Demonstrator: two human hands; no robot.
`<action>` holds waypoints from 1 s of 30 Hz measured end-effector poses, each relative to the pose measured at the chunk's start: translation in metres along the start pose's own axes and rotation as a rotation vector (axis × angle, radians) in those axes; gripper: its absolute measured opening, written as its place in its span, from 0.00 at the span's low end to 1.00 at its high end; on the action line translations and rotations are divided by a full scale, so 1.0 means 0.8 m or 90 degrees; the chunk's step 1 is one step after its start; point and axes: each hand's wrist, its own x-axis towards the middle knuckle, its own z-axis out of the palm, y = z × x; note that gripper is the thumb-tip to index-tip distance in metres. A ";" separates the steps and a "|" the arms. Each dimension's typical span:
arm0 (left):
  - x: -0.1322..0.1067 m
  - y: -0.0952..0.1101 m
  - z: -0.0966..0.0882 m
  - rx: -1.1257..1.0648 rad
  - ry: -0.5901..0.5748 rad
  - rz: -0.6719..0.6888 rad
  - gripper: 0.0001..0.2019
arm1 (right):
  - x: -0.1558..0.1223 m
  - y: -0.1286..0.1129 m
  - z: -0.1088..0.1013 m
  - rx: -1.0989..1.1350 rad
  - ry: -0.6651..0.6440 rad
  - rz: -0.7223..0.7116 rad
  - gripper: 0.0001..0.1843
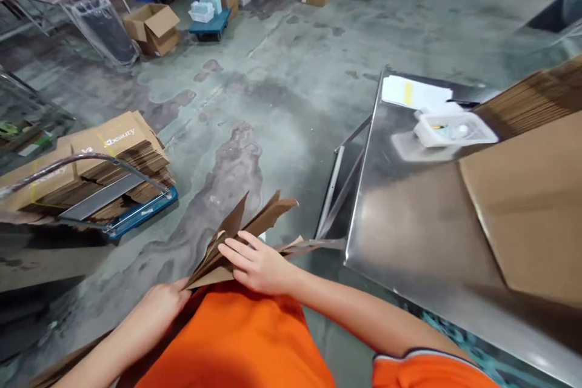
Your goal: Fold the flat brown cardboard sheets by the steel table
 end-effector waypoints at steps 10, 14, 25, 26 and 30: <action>0.113 0.005 -0.136 0.062 0.040 -0.014 0.19 | 0.021 0.165 -0.006 -0.032 0.068 0.022 0.10; 0.155 -0.009 -0.188 0.056 0.083 0.011 0.21 | 0.033 0.206 -0.008 -0.073 0.101 0.069 0.08; 0.315 -0.073 -0.386 0.087 0.095 0.129 0.17 | 0.125 0.345 0.034 -0.206 0.056 0.343 0.09; 0.328 -0.079 -0.406 0.094 0.087 0.148 0.17 | 0.134 0.362 0.035 -0.229 0.062 0.365 0.08; 0.372 -0.098 -0.476 0.115 0.070 0.212 0.18 | 0.166 0.420 0.042 -0.248 -0.023 0.431 0.08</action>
